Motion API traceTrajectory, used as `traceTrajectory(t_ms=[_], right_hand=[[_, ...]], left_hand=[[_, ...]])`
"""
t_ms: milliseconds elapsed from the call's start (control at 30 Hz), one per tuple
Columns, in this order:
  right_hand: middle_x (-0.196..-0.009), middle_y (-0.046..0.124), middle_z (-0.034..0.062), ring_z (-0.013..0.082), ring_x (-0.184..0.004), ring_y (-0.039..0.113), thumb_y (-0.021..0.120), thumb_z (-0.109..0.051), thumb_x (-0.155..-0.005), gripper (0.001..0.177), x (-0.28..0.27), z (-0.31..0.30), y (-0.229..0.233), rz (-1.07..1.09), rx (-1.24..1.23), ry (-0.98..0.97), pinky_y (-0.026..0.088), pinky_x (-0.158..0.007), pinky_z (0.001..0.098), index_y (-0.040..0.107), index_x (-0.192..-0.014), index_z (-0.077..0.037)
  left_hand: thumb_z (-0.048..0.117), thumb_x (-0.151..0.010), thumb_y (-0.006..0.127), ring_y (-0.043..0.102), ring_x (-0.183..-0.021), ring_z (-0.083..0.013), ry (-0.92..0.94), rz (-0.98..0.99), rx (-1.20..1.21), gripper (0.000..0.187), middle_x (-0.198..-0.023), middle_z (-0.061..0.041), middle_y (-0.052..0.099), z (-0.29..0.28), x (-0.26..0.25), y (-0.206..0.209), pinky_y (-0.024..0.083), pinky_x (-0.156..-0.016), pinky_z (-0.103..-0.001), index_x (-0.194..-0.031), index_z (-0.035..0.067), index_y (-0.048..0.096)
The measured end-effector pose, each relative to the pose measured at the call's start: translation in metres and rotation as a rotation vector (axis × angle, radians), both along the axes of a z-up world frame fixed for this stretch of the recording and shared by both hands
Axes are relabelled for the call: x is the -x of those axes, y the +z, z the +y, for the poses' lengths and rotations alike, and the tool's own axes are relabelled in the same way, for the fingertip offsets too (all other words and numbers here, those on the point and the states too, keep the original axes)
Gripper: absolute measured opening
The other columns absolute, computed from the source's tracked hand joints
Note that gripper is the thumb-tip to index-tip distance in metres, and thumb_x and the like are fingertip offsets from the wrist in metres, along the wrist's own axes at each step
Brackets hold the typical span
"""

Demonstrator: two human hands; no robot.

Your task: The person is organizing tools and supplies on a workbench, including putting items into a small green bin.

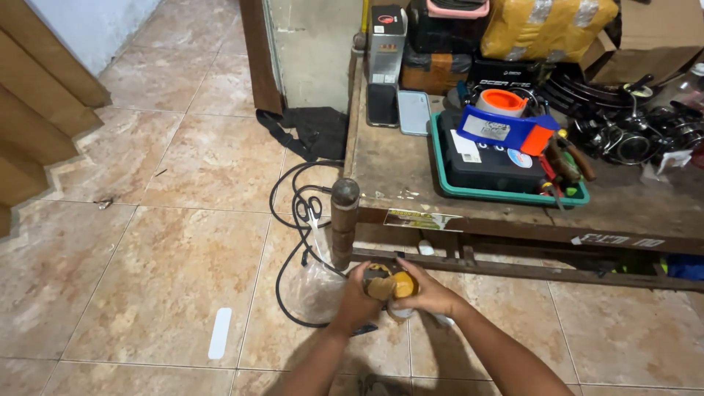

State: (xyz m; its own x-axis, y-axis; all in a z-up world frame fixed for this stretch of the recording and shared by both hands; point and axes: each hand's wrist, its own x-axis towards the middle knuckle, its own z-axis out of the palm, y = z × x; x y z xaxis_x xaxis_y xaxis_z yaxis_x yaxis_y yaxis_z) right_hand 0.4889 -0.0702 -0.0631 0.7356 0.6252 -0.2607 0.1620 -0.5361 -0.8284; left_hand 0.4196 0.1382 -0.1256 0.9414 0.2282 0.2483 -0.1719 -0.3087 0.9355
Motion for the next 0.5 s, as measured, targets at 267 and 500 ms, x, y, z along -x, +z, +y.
traceTrajectory(t_ms=[267, 500], right_hand=[[-0.136, 0.067, 0.015, 0.028, -0.124, 0.066, 0.081, -0.044, -0.075, 0.077, 0.006, 0.04, 0.02, -0.189, 0.047, 0.026, 0.051, -0.106, 0.0366, 0.058, -0.143, -0.014], [-0.113, 0.075, 0.0132, 0.0337, -0.11, 0.07, 0.065, -0.056, -0.09, 0.049, 0.009, 0.057, 0.008, -0.272, 0.46, -0.173, 0.053, -0.095, 0.0429, 0.071, -0.125, -0.022]], left_hand=[[0.014, -0.069, 0.086, 0.062, -0.122, -0.0312, -0.077, 0.112, 0.12, 0.082, -0.131, -0.019, 0.063, 0.008, -0.002, -0.001, 0.05, -0.102, -0.04, -0.141, 0.005, 0.048], [0.015, -0.07, 0.084, 0.063, -0.119, -0.0274, -0.212, 0.184, 0.232, 0.083, -0.128, -0.016, 0.063, 0.005, 0.005, -0.002, 0.053, -0.101, -0.039, -0.143, 0.006, 0.045]])
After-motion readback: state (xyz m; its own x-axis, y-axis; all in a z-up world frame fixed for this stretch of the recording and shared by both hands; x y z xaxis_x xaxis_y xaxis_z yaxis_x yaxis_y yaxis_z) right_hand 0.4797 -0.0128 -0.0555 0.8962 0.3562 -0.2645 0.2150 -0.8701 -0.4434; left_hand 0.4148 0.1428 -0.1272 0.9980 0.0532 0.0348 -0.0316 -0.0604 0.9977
